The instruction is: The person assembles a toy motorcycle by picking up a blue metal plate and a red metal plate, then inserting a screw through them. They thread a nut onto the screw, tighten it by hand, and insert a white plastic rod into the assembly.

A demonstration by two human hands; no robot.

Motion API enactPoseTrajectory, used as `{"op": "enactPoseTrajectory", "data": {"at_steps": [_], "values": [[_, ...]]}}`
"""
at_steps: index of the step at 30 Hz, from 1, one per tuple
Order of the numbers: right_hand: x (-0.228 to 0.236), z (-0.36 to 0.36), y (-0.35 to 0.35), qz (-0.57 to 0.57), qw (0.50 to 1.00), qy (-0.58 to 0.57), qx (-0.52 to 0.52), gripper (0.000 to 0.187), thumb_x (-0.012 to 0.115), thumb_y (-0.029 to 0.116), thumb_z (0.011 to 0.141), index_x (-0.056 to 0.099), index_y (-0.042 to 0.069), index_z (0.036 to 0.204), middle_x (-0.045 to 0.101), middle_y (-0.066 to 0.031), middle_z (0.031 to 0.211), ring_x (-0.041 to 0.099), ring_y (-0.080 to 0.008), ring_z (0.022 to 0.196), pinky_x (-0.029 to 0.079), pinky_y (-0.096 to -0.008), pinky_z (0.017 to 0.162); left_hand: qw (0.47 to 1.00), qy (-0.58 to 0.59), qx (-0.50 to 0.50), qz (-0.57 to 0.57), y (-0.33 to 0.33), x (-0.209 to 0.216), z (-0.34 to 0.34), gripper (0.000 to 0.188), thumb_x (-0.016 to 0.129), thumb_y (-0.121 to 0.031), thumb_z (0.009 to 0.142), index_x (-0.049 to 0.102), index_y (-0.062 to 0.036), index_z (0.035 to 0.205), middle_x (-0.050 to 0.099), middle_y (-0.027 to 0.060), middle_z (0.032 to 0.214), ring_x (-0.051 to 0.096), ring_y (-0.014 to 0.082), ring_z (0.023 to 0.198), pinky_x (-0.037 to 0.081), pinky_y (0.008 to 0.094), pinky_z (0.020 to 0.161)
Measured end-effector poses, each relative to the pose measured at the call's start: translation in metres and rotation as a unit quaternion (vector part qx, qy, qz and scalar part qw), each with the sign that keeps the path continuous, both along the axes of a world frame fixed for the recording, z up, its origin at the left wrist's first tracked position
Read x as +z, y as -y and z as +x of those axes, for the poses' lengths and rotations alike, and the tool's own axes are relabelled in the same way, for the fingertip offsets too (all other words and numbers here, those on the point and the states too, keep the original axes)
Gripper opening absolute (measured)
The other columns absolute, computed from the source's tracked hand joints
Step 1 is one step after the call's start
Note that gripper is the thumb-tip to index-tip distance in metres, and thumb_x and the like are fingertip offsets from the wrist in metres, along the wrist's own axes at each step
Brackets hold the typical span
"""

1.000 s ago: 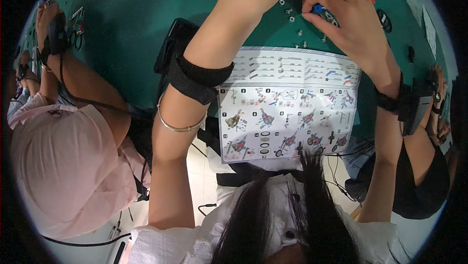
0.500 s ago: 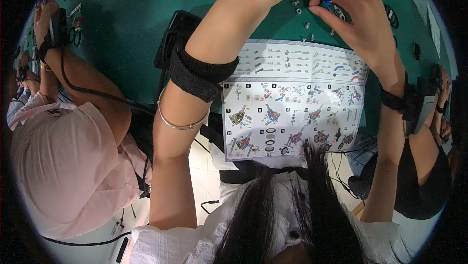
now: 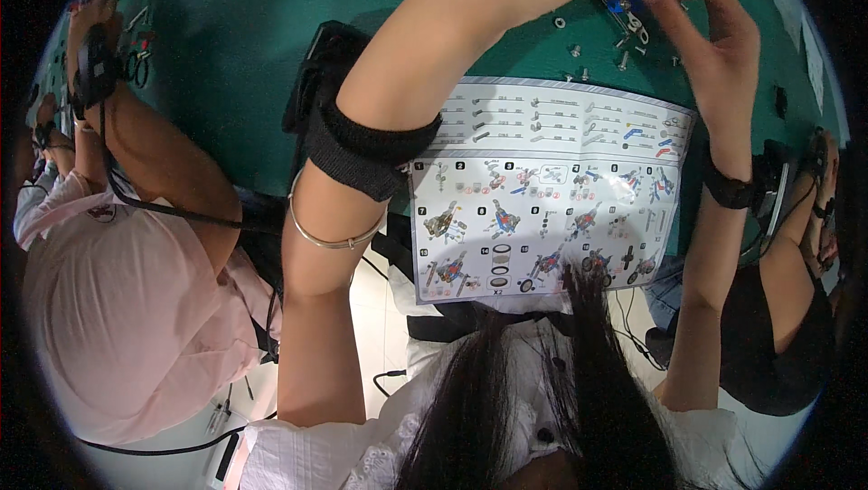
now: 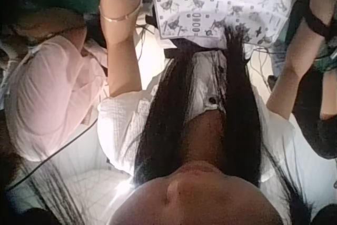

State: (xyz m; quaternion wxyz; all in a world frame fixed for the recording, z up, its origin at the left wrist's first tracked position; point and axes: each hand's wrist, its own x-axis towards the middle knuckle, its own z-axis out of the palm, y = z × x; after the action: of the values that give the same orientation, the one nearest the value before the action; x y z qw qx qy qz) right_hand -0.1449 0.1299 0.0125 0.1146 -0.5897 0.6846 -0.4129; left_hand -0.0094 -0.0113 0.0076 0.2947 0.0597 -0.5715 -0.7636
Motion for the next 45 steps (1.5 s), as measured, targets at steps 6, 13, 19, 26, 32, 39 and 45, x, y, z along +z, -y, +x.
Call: {"op": "enactPoseTrajectory", "data": {"at_steps": [6,13,19,26,32,39,45], "values": [[0.009,-0.008,-0.009,-0.065,0.991,0.118,-0.016,0.008,0.068,0.007,0.091,0.061,0.005,0.093,0.055,0.0032,0.092,0.054,-0.0052,0.084,0.039,-0.0193,0.072,0.994,0.037,-0.07,-0.072,-0.007,0.005,0.0,0.013,0.072,-0.008,0.087,0.072,0.0041,0.092,0.069,0.0047,0.076,0.058,0.0051,0.067,0.044,0.0187,0.059],[-0.004,0.012,-0.005,-0.089,0.976,0.177,-0.085,0.011,0.069,0.015,0.092,0.061,0.008,0.094,0.056,0.0058,0.092,0.053,-0.0025,0.083,0.038,-0.0167,0.07,0.993,0.033,0.023,-0.111,-0.018,0.004,0.001,0.018,0.073,-0.009,0.087,0.071,0.0066,0.094,0.072,0.0082,0.081,0.062,0.0074,0.071,0.048,0.0189,0.062],[0.026,0.002,-0.016,-0.031,0.975,0.215,-0.038,0.014,0.069,0.022,0.093,0.063,0.009,0.093,0.058,0.007,0.083,0.053,-0.0024,0.076,0.039,-0.0172,0.067,0.997,0.025,-0.025,-0.064,-0.014,0.007,-0.002,0.018,0.073,-0.008,0.086,0.071,0.0075,0.095,0.073,0.0101,0.083,0.065,0.0097,0.073,0.05,0.019,0.065],[-0.011,-0.003,-0.011,-0.097,0.976,0.189,-0.043,0.015,0.068,0.023,0.095,0.065,0.008,0.093,0.062,0.0039,0.08,0.053,-0.0046,0.071,0.041,-0.0192,0.065,0.998,0.005,-0.026,-0.058,-0.015,0.006,0.0,0.016,0.071,-0.005,0.086,0.07,0.0098,0.093,0.073,0.0124,0.084,0.067,0.0118,0.074,0.053,0.0204,0.067],[-0.008,0.005,-0.013,-0.093,0.974,0.192,-0.08,0.014,0.068,0.021,0.094,0.066,0.007,0.095,0.066,0.0013,0.082,0.058,-0.0065,0.07,0.047,-0.0219,0.065,0.998,-0.006,-0.019,-0.063,-0.009,0.003,0.003,0.014,0.071,-0.004,0.086,0.071,0.0087,0.092,0.073,0.0115,0.083,0.066,0.0104,0.072,0.053,0.0199,0.066],[0.0,0.017,-0.013,-0.081,0.972,0.167,-0.145,0.015,0.067,0.023,0.095,0.067,0.008,0.095,0.07,-0.002,0.085,0.066,-0.008,0.073,0.054,-0.0218,0.067,0.995,0.028,-0.022,-0.096,-0.006,0.006,0.004,0.013,0.072,-0.005,0.084,0.071,0.0078,0.089,0.073,0.0105,0.08,0.065,0.0085,0.07,0.052,0.019,0.063],[-0.002,0.013,-0.015,-0.077,0.976,0.153,-0.136,0.012,0.067,0.019,0.095,0.068,0.007,0.096,0.071,-0.0021,0.087,0.067,-0.0077,0.074,0.054,-0.0207,0.068,0.977,0.08,0.082,-0.178,-0.019,0.008,0.002,0.013,0.073,-0.004,0.083,0.071,0.0081,0.086,0.072,0.0098,0.077,0.063,0.0075,0.066,0.049,0.0185,0.059]]}}
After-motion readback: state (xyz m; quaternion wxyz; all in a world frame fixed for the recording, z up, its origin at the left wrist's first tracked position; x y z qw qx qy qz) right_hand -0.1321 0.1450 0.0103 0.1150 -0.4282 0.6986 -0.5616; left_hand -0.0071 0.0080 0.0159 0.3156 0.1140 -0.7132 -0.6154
